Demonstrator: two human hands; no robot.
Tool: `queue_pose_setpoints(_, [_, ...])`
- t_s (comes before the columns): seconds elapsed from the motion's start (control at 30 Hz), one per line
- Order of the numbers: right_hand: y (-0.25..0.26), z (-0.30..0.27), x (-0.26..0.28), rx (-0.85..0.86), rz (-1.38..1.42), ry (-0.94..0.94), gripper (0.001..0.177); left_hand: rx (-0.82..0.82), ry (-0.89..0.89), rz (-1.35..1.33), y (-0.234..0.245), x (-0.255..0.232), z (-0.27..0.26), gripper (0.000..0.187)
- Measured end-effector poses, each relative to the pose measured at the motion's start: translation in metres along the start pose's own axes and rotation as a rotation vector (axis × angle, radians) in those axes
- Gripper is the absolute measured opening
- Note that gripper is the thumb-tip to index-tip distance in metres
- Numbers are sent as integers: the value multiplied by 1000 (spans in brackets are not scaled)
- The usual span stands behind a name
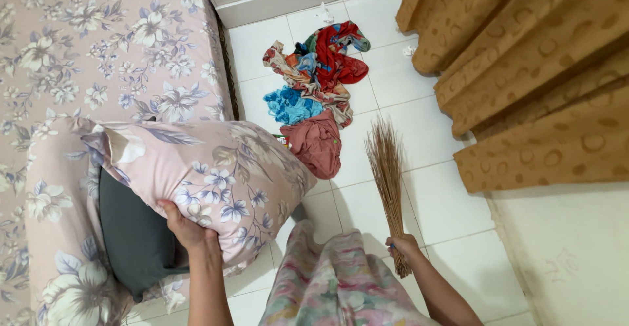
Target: The person uses a traditional broom to tap a floral pillow on the floor, then places it on the bed. They continue to arrange multiple pillows on the bed, including a dark gray pillow, adjusting their positions.
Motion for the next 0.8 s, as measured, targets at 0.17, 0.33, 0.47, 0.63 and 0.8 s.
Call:
queue_pose_setpoints(0.17, [-35, 10, 51, -4, 13, 91, 40, -54, 20, 2, 5, 15, 29, 69])
queue_pose_setpoints(0.33, [-79, 19, 112, 16, 139, 46, 95, -169, 69, 76, -4, 30, 68, 70])
queue_pose_setpoints(0.47, [-119, 28, 178, 41, 196, 62, 98, -226, 92, 105, -16, 39, 111, 67])
queue_pose_setpoints(0.63, [-167, 39, 246, 138, 409, 124, 80, -198, 83, 109, -42, 40, 155, 58])
queue_pose_setpoints(0.8, [-197, 41, 291, 311, 559, 159, 52, -148, 70, 70, -79, 38, 188, 57])
Point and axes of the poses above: each hand's wrist, its own z-axis towards the middle knuckle, its own y-axis out of the back of the hand, x = y × z, the point moved 7 cm from there along z, towards the middle knuckle, and after that the axes turned 14 degrees about -x, right-handed, at the moved point
